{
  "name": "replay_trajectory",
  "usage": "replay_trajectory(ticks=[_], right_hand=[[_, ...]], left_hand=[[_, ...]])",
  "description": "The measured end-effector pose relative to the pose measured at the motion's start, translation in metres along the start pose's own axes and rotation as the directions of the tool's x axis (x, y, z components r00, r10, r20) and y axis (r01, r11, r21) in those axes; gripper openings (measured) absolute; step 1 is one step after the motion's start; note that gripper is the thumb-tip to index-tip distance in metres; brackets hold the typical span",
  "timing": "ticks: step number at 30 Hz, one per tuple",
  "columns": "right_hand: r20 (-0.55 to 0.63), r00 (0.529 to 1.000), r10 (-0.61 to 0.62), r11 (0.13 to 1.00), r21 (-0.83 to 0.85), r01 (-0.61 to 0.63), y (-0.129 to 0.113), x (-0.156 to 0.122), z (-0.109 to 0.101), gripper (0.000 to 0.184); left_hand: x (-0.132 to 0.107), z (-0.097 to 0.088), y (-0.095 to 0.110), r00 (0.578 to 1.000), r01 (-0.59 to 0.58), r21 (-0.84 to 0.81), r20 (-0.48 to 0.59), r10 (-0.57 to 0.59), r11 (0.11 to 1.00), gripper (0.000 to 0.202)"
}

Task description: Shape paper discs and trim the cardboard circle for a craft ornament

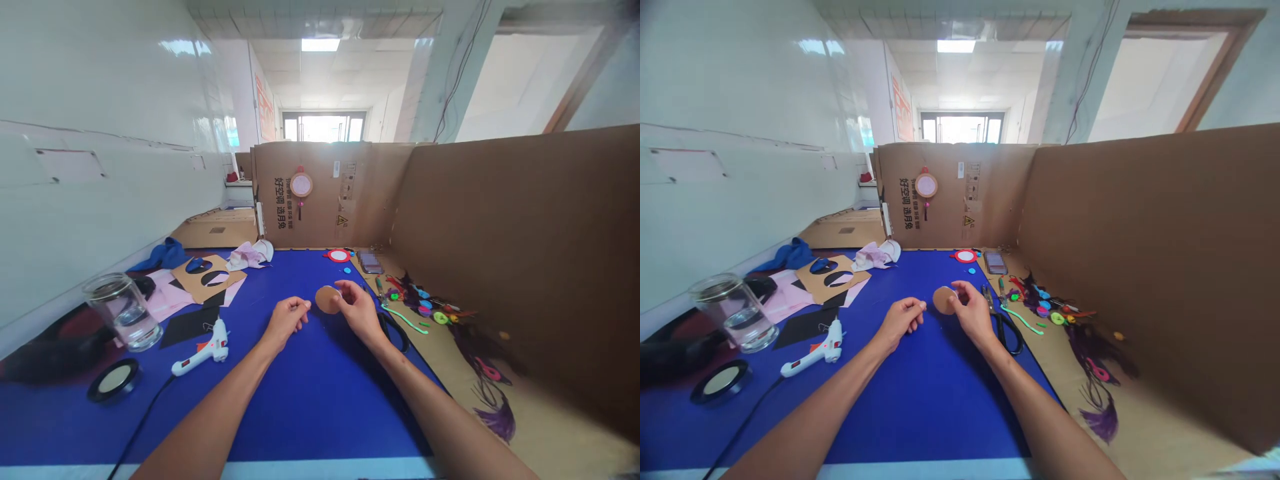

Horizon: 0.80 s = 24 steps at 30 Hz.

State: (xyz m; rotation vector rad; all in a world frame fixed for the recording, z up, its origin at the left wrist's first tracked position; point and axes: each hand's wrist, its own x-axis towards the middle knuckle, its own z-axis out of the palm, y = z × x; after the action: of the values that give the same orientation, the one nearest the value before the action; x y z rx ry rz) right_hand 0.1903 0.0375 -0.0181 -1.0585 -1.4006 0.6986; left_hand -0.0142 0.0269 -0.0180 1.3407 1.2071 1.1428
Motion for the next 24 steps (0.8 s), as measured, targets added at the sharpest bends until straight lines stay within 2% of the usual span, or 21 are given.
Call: replay_trajectory(ticks=[2,4,6,8,11,14,16,18,21,24], right_hand=[[-0.038,0.99,-0.135,0.98,-0.15,0.128,-0.005,-0.002,0.002,0.03],[-0.004,0.957,-0.289,0.914,-0.299,0.275,-0.011,-0.005,0.006,0.024],[0.125,0.898,-0.422,0.798,-0.419,0.433,-0.014,-0.01,0.011,0.023],[0.301,0.822,-0.484,0.671,-0.476,0.569,-0.015,-0.015,0.014,0.025],[0.48,0.718,-0.504,0.539,-0.474,0.696,-0.014,-0.022,0.014,0.027],[0.528,0.68,-0.509,0.496,-0.466,0.733,-0.012,-0.026,0.012,0.029],[0.534,0.683,-0.497,0.513,-0.454,0.728,-0.01,-0.028,0.013,0.032],[0.496,0.711,-0.498,0.572,-0.428,0.7,-0.009,-0.029,0.014,0.038],[0.277,0.828,-0.487,0.742,-0.37,0.56,-0.007,-0.027,0.014,0.047],[0.065,0.946,-0.318,0.916,-0.238,0.324,-0.008,-0.022,0.012,0.037]], left_hand=[[-0.001,0.002,0.001,0.998,0.058,-0.15,0.047,-0.051,0.987,0.044],[-0.003,0.003,0.003,0.976,0.2,-0.338,0.152,-0.156,0.919,0.052],[-0.004,0.002,0.005,0.919,0.375,-0.48,0.301,-0.253,0.793,0.061],[-0.004,0.001,0.007,0.883,0.461,-0.554,0.369,-0.291,0.694,0.062],[-0.002,0.001,0.009,0.892,0.452,-0.62,0.334,-0.305,0.641,0.044],[-0.002,0.003,0.007,0.93,0.368,-0.628,0.264,-0.257,0.686,0.019],[-0.003,0.004,0.005,0.953,0.3,-0.6,0.212,-0.214,0.741,0.018],[-0.003,0.005,0.004,0.971,0.236,-0.57,0.162,-0.174,0.787,0.02],[-0.002,0.005,0.003,0.984,0.176,-0.515,0.12,-0.133,0.839,0.024],[-0.001,0.004,0.003,0.985,0.167,-0.443,0.119,-0.127,0.881,0.027]])
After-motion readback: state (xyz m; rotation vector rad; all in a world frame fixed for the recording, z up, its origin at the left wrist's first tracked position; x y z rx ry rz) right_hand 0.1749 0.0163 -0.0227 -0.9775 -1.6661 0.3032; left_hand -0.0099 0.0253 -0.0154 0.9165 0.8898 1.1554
